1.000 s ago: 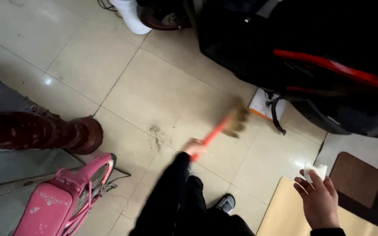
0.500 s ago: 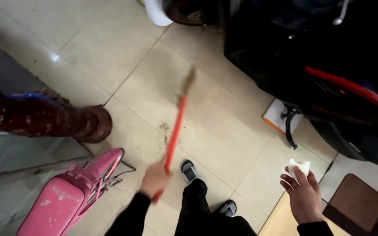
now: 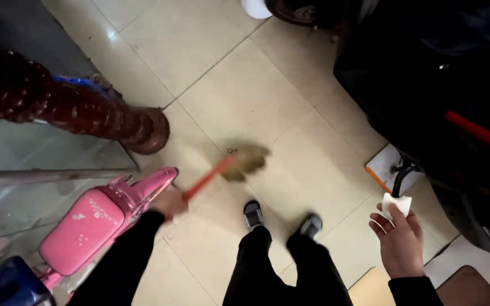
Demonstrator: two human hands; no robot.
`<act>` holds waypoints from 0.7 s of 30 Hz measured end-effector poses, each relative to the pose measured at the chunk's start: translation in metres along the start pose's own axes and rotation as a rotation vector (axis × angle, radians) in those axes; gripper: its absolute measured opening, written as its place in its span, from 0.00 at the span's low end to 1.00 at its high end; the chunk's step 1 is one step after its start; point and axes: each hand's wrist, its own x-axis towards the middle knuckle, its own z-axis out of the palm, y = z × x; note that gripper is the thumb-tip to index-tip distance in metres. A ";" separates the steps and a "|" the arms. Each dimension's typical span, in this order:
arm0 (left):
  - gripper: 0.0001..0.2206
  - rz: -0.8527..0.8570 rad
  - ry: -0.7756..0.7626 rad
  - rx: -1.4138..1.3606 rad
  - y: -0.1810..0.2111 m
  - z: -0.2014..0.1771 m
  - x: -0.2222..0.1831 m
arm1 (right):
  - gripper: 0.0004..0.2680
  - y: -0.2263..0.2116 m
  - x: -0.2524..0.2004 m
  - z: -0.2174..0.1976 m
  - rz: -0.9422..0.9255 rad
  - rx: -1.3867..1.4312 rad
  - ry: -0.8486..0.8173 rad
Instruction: Sweep the floor of the bakery using a broom and collect the dirt into a dustpan.
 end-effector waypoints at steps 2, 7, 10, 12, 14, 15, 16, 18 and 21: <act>0.12 -0.025 0.078 -0.004 0.010 -0.025 0.028 | 0.06 0.004 0.017 -0.009 -0.002 0.001 -0.020; 0.25 -0.096 0.319 -0.001 0.072 -0.067 0.013 | 0.07 0.018 0.089 -0.047 -0.022 0.006 -0.109; 0.22 -0.103 0.354 -0.095 0.107 -0.048 -0.032 | 0.11 0.038 0.171 -0.094 -0.124 0.110 -0.294; 0.23 -0.106 0.355 -0.100 0.137 -0.024 -0.071 | 0.09 -0.015 0.160 -0.055 -0.071 0.105 -0.227; 0.24 -0.112 0.353 -0.106 0.171 -0.004 -0.111 | 0.07 -0.055 0.159 -0.032 -0.016 0.098 -0.160; 0.29 -0.101 0.291 -0.117 0.191 0.002 -0.132 | 0.06 -0.070 0.166 -0.026 0.010 0.018 -0.133; 0.34 -0.092 0.222 -0.127 0.208 0.013 -0.156 | 0.06 -0.082 0.168 -0.023 0.041 -0.067 -0.104; 0.33 -0.072 0.144 -0.200 0.232 0.022 -0.164 | 0.07 -0.091 0.188 -0.018 0.024 -0.070 -0.173; 0.34 0.078 0.054 -0.267 0.241 0.040 -0.122 | 0.07 -0.098 0.214 -0.002 0.019 -0.087 -0.256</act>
